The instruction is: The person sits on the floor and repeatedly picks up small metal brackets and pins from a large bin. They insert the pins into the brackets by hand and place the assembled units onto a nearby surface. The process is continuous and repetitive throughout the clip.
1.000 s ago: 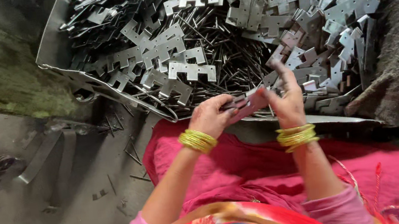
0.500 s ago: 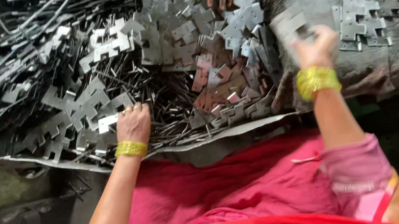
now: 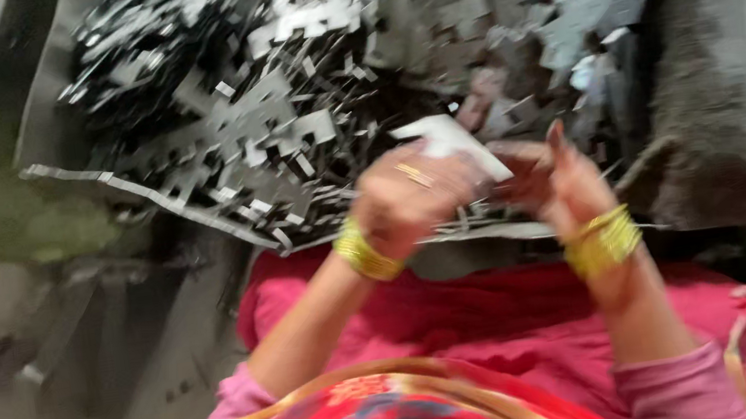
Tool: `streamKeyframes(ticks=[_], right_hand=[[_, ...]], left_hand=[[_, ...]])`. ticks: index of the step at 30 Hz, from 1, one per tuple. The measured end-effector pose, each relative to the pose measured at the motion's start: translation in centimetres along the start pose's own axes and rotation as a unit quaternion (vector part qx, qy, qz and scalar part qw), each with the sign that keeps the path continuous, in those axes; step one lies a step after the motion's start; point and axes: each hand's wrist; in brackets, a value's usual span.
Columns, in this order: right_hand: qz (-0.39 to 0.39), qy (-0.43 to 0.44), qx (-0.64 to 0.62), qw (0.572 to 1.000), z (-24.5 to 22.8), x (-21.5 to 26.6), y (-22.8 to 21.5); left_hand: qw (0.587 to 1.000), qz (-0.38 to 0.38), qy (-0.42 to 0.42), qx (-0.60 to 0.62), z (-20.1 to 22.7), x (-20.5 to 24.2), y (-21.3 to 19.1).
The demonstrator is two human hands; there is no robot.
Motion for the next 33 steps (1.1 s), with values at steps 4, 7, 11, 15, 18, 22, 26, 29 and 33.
streamKeyframes(ticks=[4, 7, 11, 15, 18, 22, 26, 29, 33], right_hand=[[-0.018, -0.049, -0.104, 0.993, 6.6, 0.2, 5.7], [0.028, -0.082, -0.023, 0.996, 6.7, -2.9, 6.0], [0.153, -0.111, 0.242, 0.952, 5.2, -13.8, 4.4], [0.273, 0.045, 0.681, 0.678, 7.1, -22.8, 4.0], [0.241, 0.063, 0.775, 0.580, 8.5, -25.6, 4.4], [0.222, 0.120, 0.764, 0.594, 8.6, -24.0, 4.6], [0.223, 0.037, 0.815, 0.534, 5.9, -18.2, 5.8], [0.250, -0.101, 0.824, 0.498, 2.4, -11.3, 7.0], [0.254, -0.230, 0.797, 0.497, -3.7, -3.1, 7.5]], left_hand=[[0.995, -0.028, 0.072, 0.059, 3.5, 3.5, -0.1], [0.994, -0.017, -0.059, 0.094, 3.7, 8.5, -1.4], [0.959, 0.044, -0.265, 0.096, 2.6, 14.4, -2.7], [0.934, 0.066, -0.337, 0.096, 2.9, 17.3, -3.2], [0.927, 0.071, -0.355, 0.095, 2.7, 17.6, -3.3], [0.928, 0.060, -0.348, 0.122, 2.1, 16.4, -2.2], [0.927, 0.054, -0.339, 0.150, 0.1, 12.7, 0.5], [0.916, 0.035, -0.351, 0.190, -1.9, 8.4, 4.0], [0.916, 0.039, -0.332, 0.221, -5.5, 0.3, 11.3]])
Point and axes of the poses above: each hand's wrist, its own x-axis away from the middle knuckle, its own y-axis out of the palm, z = x × y, and after that the axes turned 11 degrees about -z, right-handed
